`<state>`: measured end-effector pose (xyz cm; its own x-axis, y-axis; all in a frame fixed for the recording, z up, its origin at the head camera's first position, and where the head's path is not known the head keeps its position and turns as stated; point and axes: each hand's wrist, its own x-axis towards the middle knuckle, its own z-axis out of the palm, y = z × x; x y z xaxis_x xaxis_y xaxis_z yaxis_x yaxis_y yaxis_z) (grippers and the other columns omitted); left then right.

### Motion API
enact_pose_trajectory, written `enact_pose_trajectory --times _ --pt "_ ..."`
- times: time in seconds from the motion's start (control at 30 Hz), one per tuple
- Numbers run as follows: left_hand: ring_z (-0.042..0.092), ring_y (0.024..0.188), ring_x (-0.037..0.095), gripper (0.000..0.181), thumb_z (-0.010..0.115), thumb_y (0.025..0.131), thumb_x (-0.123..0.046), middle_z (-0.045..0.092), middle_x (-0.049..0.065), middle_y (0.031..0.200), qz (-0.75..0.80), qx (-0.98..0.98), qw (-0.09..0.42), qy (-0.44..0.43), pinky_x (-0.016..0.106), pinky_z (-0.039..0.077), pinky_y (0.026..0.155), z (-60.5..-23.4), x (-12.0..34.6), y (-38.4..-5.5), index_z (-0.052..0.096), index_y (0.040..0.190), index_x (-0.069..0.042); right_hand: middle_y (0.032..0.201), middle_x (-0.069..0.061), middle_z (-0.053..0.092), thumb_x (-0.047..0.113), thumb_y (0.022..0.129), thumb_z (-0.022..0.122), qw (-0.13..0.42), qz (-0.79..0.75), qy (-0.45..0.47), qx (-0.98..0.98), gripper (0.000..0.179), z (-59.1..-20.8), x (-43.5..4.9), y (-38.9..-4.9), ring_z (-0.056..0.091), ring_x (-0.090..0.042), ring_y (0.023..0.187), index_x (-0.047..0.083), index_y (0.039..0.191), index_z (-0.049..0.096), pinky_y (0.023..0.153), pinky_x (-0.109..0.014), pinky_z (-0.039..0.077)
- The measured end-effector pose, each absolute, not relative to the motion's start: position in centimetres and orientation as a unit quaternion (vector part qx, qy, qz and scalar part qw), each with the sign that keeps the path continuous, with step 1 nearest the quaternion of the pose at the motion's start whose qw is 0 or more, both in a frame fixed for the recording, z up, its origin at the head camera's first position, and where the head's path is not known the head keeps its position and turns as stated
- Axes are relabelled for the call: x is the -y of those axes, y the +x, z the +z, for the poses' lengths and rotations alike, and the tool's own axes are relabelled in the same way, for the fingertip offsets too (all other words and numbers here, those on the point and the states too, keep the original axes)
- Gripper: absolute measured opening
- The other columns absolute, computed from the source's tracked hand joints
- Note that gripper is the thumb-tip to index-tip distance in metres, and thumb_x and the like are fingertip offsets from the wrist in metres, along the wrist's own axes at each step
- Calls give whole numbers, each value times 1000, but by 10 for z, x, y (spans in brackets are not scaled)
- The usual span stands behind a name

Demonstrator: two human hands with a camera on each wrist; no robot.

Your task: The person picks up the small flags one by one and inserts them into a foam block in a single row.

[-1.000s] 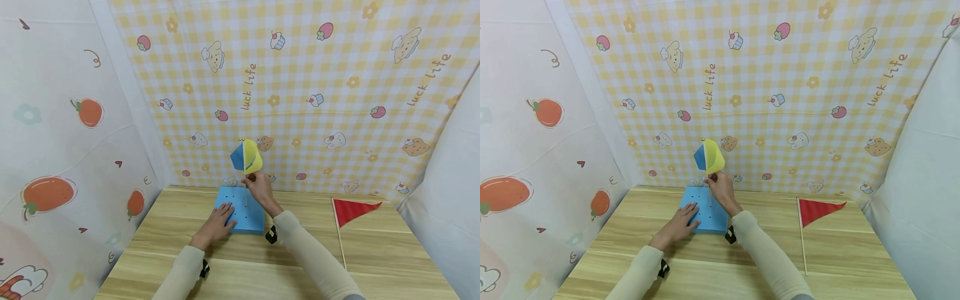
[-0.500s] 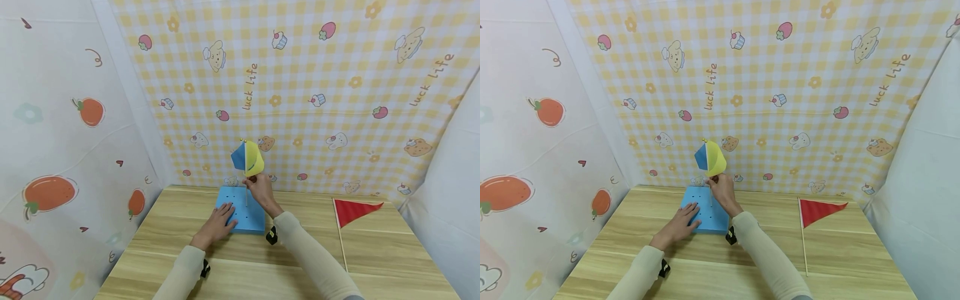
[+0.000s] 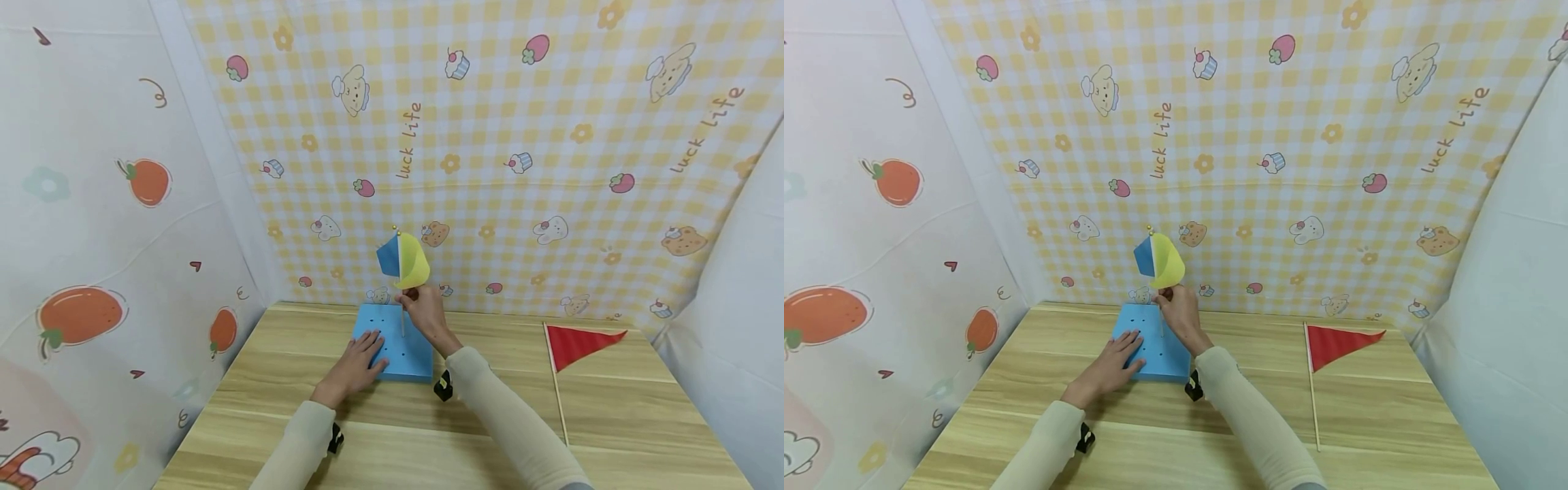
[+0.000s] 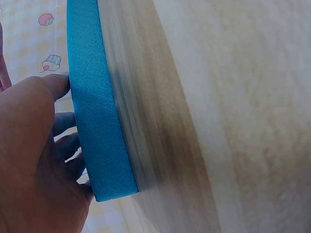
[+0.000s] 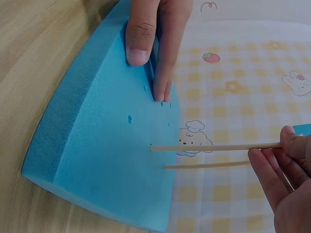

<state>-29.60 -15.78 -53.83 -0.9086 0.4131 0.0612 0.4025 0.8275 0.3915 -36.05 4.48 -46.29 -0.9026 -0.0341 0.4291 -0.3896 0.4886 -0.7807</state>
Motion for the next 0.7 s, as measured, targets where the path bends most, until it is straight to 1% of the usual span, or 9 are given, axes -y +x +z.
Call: enact_pose_trajectory --times 0.3,0.47,0.7 --pt "27 163 39 62 54 112 -40 35 16 173 200 -957 17 211 65 24 130 -538 158 -296 45 162 -4 81 -9 74 7 97 79 168 498 120 842 10 -463 -43 -358 70 -16 68 4 90 72 64 -33 61" --pt "27 163 39 62 54 112 -40 35 17 173 200 -957 18 210 65 24 130 -539 157 -297 45 162 -3 83 -10 76 10 97 78 162 492 113 848 10 -464 -43 -358 71 -16 70 4 91 73 65 -33 62" --pt "28 163 39 62 55 112 -40 35 16 173 201 -957 18 207 65 24 130 -539 157 -297 45 162 -3 83 -10 75 7 98 77 162 495 114 846 11 -465 -44 -359 71 -16 70 4 90 70 66 -31 63"
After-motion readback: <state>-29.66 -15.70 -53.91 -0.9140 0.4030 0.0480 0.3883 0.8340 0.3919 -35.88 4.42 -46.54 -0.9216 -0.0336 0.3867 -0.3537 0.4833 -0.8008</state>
